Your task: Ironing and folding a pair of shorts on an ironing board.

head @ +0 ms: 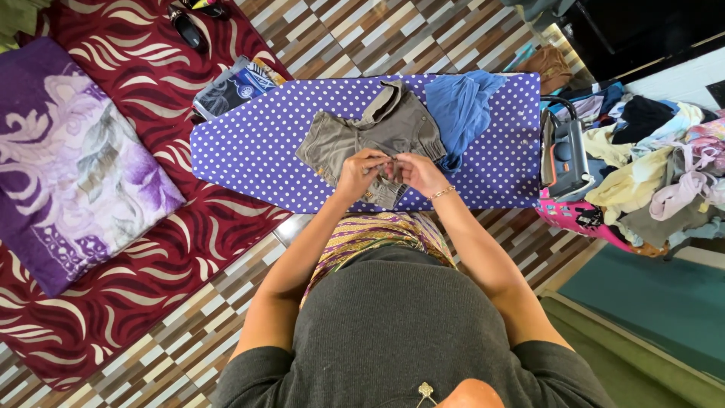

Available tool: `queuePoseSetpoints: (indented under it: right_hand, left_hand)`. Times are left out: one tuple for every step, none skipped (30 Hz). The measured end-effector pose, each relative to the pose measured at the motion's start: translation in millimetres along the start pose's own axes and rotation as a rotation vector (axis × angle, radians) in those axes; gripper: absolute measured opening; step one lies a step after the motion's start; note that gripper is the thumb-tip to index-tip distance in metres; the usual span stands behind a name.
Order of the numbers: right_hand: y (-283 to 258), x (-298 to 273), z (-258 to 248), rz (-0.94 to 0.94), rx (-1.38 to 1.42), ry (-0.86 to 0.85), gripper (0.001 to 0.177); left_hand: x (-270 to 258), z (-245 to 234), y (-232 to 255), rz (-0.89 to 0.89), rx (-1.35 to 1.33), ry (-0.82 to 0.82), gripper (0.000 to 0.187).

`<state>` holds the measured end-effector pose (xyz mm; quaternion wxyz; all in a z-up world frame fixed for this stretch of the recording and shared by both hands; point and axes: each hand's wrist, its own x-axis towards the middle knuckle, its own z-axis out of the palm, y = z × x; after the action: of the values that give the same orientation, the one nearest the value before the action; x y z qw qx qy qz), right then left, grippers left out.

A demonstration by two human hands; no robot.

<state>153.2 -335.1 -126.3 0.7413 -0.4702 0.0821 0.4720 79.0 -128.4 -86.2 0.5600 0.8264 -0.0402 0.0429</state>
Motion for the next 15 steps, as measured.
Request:
queuePoseSetpoints:
  right_hand:
    - [1,-1,-1,0.002,0.0,0.001,0.018]
    - [2,-3,-2,-0.024,0.029,-0.014,0.019]
    - [3,-4,-3,-0.05,0.057,-0.028,0.02]
    - [5,-6,-2,-0.047,0.058,-0.027,0.02]
    - [8,-7,-1,-0.031,0.015,0.002,0.021]
    - [10,-9,-1,-0.015,-0.029,0.032,0.021]
    - [17,-6,-5,-0.013,-0.027,0.034,0.021]
    - [25,-4,-10,-0.029,-0.076,0.042,0.02]
    - [33,-2,-14,-0.046,-0.124,0.05,0.019]
    - [39,0,-19,-0.043,-0.123,0.051,0.019]
    - [44,2,-25,-0.066,-0.13,0.17,0.017]
    - [48,4,-31,-0.093,-0.138,0.291,0.017]
    - [52,3,-45,-0.094,-0.136,0.294,0.017]
    - [57,2,-58,-0.094,-0.005,0.37,0.018]
    - [62,1,-72,-0.093,0.127,0.444,0.021]
  left_hand:
    - [-1,0,-1,-0.002,-0.002,0.0,0.036]
    - [-3,1,-1,0.029,-0.016,0.001,0.037]
    - [-4,2,-2,0.059,-0.03,0.003,0.037]
    - [-7,4,-4,0.057,-0.031,0.002,0.037]
    - [-11,6,-6,0.045,-0.025,0.005,0.036]
    - [-14,8,-9,0.034,-0.018,0.007,0.034]
    - [-15,10,-11,0.032,-0.02,0.006,0.034]
    - [-18,12,-13,0.04,-0.028,0.03,0.031]
    - [-21,15,-16,0.049,-0.035,0.055,0.029]
    - [-23,16,-19,0.046,-0.036,0.053,0.029]
    - [-24,17,-21,-0.005,-0.108,0.065,0.021]
    - [-24,19,-24,-0.053,-0.18,0.075,0.02]
    - [-31,21,-43,-0.052,-0.182,0.072,0.02]
    - [-38,23,-62,-0.232,-0.356,0.064,0.028]
    - [-45,25,-81,-0.414,-0.527,0.058,0.037]
